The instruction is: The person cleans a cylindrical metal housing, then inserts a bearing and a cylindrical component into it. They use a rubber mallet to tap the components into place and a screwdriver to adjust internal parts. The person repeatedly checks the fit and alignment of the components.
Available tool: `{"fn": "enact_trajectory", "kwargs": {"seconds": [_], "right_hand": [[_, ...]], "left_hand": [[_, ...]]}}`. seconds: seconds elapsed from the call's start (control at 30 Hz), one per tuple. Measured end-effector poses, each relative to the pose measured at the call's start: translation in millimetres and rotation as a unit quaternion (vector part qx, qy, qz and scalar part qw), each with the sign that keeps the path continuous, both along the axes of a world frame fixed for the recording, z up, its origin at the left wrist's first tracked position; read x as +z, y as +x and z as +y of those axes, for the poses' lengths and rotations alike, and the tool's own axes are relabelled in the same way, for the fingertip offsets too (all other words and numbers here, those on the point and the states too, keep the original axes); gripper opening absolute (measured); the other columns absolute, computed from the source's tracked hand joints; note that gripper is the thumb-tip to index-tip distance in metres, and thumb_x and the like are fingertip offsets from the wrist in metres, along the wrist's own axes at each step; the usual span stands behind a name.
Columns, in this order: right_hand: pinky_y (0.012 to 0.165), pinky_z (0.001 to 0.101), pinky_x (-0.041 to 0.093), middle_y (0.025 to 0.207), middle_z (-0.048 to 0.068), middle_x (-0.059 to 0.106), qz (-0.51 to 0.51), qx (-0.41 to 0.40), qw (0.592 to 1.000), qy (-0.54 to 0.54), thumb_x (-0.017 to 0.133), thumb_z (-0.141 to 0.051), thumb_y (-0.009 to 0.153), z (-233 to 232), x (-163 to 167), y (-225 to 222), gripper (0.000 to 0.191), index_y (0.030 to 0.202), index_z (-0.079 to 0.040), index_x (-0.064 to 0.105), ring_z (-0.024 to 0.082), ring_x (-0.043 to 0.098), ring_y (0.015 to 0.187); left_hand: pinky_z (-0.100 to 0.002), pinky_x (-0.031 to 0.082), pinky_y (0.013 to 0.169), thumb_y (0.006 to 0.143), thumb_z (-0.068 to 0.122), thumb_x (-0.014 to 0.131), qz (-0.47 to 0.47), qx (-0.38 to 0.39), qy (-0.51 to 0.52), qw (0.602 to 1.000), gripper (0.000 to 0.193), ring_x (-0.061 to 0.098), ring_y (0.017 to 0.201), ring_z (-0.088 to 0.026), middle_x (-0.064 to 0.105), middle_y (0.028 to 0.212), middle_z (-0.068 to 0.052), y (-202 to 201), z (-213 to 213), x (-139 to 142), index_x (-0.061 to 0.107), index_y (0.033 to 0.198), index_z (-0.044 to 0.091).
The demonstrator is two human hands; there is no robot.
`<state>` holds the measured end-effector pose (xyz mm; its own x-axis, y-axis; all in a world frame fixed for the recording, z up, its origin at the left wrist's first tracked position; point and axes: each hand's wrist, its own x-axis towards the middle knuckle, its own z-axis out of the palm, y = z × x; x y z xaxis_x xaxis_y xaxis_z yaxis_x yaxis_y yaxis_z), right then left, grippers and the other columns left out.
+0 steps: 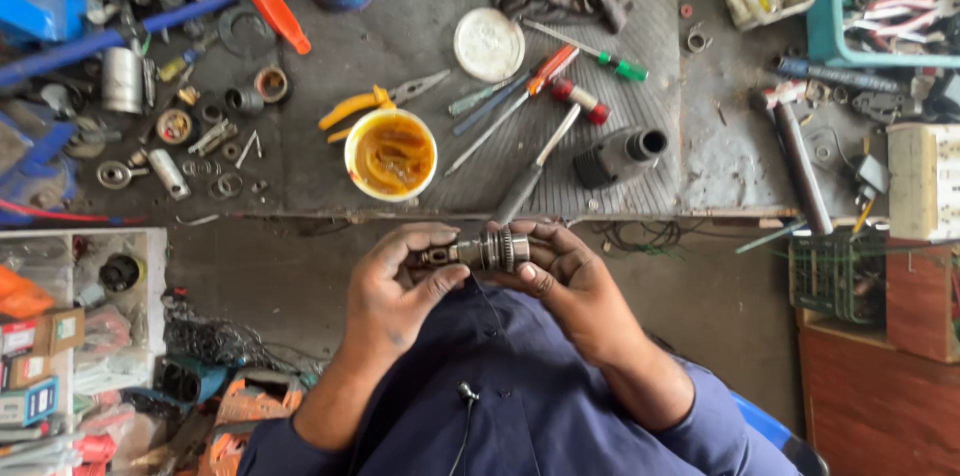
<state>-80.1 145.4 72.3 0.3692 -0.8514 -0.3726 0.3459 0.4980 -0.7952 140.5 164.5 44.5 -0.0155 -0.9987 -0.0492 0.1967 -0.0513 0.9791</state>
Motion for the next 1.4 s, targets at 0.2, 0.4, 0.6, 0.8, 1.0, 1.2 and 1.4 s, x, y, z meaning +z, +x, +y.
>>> {"fn": "enact_trajectory", "kwargs": {"seconds": [0.2,0.4,0.6,0.8,1.0,1.2,1.4], "right_hand": [[0.097,0.0372,0.058,0.125,0.021,0.069,0.092,0.010,0.995,-0.035,0.070,0.003,0.089,34,0,-6,0.049,0.135,0.007,0.052,0.025,0.071,0.113],[0.092,0.0382,0.061,0.115,0.021,0.073,0.134,-0.002,0.990,-0.037,0.077,0.007,0.081,57,-23,-23,0.048,0.126,0.009,0.060,0.027,0.074,0.105],[0.096,0.0458,0.059,0.119,0.021,0.070,-0.124,-0.047,0.991,-0.027,0.082,0.004,0.080,81,-57,-31,0.051,0.127,0.009,0.061,0.029,0.071,0.109],[0.101,0.0450,0.058,0.122,0.022,0.069,-0.109,-0.115,0.985,-0.071,0.082,0.009,0.083,91,-71,-35,0.049,0.127,0.008,0.062,0.029,0.069,0.112],[0.100,0.0387,0.062,0.129,0.019,0.066,0.136,-0.160,0.940,-0.268,0.081,0.010,0.080,93,-43,-33,0.048,0.125,0.007,0.067,0.025,0.069,0.117],[0.098,0.0383,0.064,0.131,0.020,0.066,0.185,-0.154,0.912,-0.333,0.083,0.008,0.081,79,-30,-42,0.047,0.125,0.007,0.068,0.026,0.069,0.118],[0.100,0.0422,0.061,0.132,0.021,0.063,0.033,-0.156,0.959,-0.233,0.080,0.014,0.080,61,-49,-69,0.047,0.124,0.011,0.064,0.028,0.069,0.117]], "left_hand": [[-0.030,0.066,0.080,0.083,0.006,0.082,0.028,-0.047,0.026,0.998,0.038,0.073,0.095,-0.015,0.071,0.116,-0.012,-1,25,-14,0.066,0.116,-0.003],[-0.032,0.064,0.092,0.082,0.010,0.087,0.015,-0.087,-0.067,0.994,0.055,0.071,0.107,-0.017,0.070,0.120,-0.013,-1,35,9,0.057,0.128,0.000],[-0.032,0.064,0.095,0.085,0.011,0.087,-0.058,-0.132,-0.173,0.974,0.064,0.075,0.111,-0.018,0.073,0.121,-0.013,-10,41,33,0.051,0.137,0.004],[-0.026,0.063,0.084,0.084,0.014,0.088,-0.118,-0.156,-0.192,0.962,0.067,0.070,0.095,-0.013,0.072,0.119,-0.011,-17,33,45,0.051,0.139,0.005],[-0.030,0.062,0.092,0.080,0.018,0.089,-0.097,-0.145,-0.111,0.978,0.070,0.071,0.104,-0.017,0.070,0.118,-0.013,-26,27,40,0.054,0.139,0.002],[-0.034,0.061,0.098,0.084,0.013,0.087,-0.073,-0.142,-0.146,0.976,0.074,0.072,0.110,-0.022,0.071,0.120,-0.016,-42,19,35,0.044,0.143,0.003],[-0.035,0.062,0.100,0.087,0.004,0.085,-0.145,-0.189,-0.271,0.933,0.077,0.076,0.116,-0.025,0.072,0.127,-0.015,-52,-8,44,0.037,0.147,0.009]]}}
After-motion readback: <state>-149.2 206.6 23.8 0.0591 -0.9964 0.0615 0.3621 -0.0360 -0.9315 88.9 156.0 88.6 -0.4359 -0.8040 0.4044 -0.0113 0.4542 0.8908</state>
